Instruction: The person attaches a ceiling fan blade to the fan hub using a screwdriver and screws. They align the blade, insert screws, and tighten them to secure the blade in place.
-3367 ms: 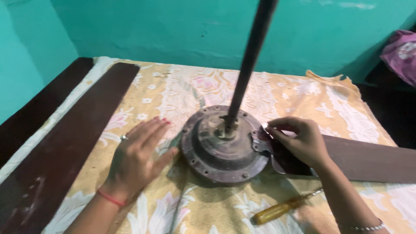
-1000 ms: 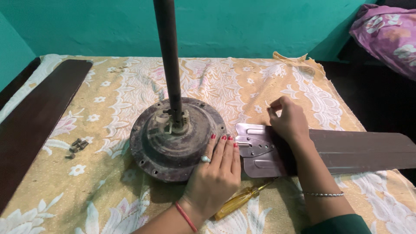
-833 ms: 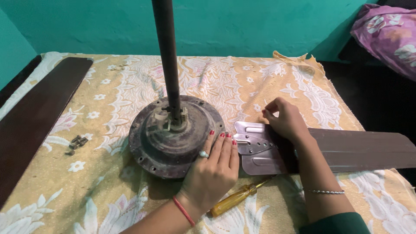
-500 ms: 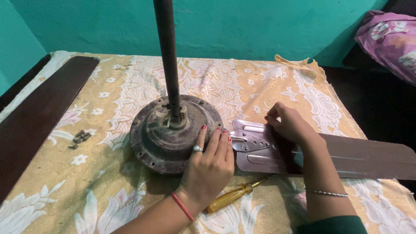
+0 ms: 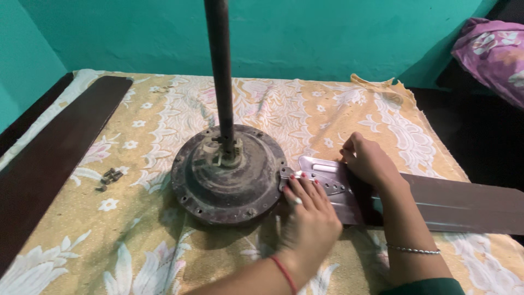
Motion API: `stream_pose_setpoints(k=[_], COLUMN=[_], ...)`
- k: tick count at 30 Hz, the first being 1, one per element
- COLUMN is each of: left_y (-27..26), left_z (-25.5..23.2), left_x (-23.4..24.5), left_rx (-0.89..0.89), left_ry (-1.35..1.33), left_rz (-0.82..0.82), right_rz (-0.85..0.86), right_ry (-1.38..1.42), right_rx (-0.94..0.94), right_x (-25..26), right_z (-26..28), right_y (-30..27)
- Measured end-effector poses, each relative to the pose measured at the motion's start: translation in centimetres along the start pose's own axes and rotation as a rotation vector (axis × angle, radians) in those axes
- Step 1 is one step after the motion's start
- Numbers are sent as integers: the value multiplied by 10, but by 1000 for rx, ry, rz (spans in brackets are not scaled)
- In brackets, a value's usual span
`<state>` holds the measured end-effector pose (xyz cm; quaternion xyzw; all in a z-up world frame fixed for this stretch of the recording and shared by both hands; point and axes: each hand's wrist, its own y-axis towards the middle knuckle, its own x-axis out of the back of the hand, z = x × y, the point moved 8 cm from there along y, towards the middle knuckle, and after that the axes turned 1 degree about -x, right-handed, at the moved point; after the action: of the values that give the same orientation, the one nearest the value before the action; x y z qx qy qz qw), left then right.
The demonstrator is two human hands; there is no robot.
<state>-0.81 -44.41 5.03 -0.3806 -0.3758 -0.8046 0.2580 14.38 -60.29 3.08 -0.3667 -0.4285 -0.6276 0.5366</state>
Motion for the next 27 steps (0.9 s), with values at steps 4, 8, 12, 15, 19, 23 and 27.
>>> stream_pose_setpoints(k=[4, 8, 12, 15, 19, 23, 27], left_y=[7, 10, 13, 13, 13, 16, 15], left_z=[-15, -12, -8, -4, 0, 7, 7], left_x=[1, 4, 7, 11, 13, 8, 3], left_rx=[72, 128, 161, 197, 178, 178, 183], left_ry=[-24, -22, -79, -124, -153, -168, -133], left_rz=[153, 174, 129, 66, 37, -7, -21], right_rz=[-10, -48, -56, -51, -9, -11, 30], right_ry=[-37, -65, -105, -130, -182, -146, -107], right_rx=[-32, -28, -91, -107, -118, -72, -37], right_x=[1, 13, 32, 49, 62, 60, 46], right_z=[0, 11, 22, 31, 39, 45, 40], right_y=[-1, -4, -11, -15, -19, -19, -14])
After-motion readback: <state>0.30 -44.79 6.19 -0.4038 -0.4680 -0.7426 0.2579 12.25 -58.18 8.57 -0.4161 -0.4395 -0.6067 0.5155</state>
